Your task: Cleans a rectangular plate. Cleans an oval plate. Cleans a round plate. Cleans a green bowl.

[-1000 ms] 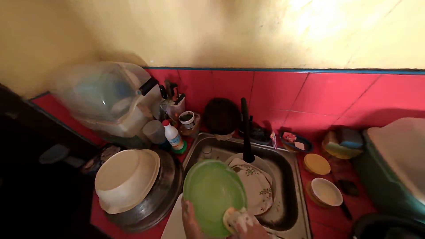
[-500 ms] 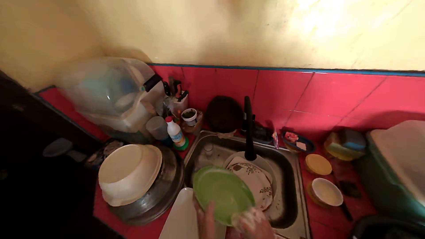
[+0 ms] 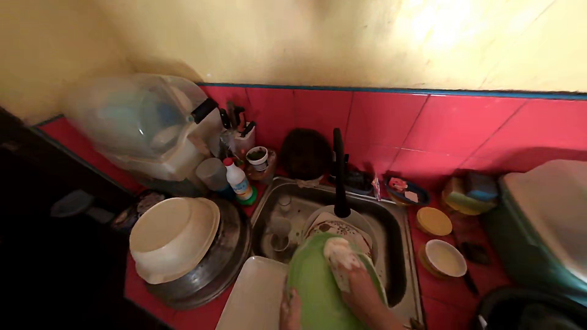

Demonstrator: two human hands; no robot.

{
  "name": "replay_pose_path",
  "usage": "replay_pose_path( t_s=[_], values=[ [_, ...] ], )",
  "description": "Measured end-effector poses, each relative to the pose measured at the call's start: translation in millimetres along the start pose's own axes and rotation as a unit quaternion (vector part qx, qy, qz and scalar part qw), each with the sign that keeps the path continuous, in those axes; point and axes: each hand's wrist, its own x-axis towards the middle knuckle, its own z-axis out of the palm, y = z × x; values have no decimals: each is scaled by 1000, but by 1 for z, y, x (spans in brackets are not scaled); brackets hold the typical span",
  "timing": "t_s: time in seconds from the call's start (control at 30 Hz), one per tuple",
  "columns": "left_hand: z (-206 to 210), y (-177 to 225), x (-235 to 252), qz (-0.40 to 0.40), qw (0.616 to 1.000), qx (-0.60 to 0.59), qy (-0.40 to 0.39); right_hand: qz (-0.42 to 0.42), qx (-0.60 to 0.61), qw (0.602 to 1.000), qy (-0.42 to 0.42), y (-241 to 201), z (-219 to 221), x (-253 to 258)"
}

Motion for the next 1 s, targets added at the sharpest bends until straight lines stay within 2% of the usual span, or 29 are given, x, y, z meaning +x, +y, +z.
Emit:
replay_pose_path(
  t_s=[0.1,0.2,0.27,0.37,0.43,0.47,0.57,0.63,0.67,0.7,0.73,0.83,0.9,1.0],
  values=[
    [16,12,-4,24,1000,-17,-3,-132,110,983,59,-35,18,-19],
    [-5,10,10,75,996,-10,48,-220,132,966,-1,-39,37,-45],
    [-18,18,11,94,993,-20,72,-214,119,970,-14,-15,36,-46],
    [-20,23,1,74,996,-2,40,-121,84,987,68,23,24,-16],
    [-11,17,-1,44,999,20,-3,-77,114,982,129,20,11,11],
    [-8,8,3,32,999,26,-26,-81,126,977,152,11,8,19],
    [1,8,5,22,996,29,-87,-214,135,949,191,-24,19,18],
    [5,23,3,35,993,36,-108,-313,89,921,213,-36,32,14],
    [4,31,3,33,991,53,-115,-331,50,914,230,-35,35,15],
    [3,41,0,20,989,71,-126,-325,11,915,239,-31,32,17],
    [0,43,-2,16,987,86,-136,-290,-24,933,212,-27,23,18],
    [-8,48,-8,39,985,114,-121,-109,-50,989,86,-11,-15,31],
    [-16,57,-11,58,992,91,-64,16,-14,999,31,5,-29,36],
    [-29,66,-2,120,991,58,-1,79,91,993,-18,29,-28,21]
  ],
)
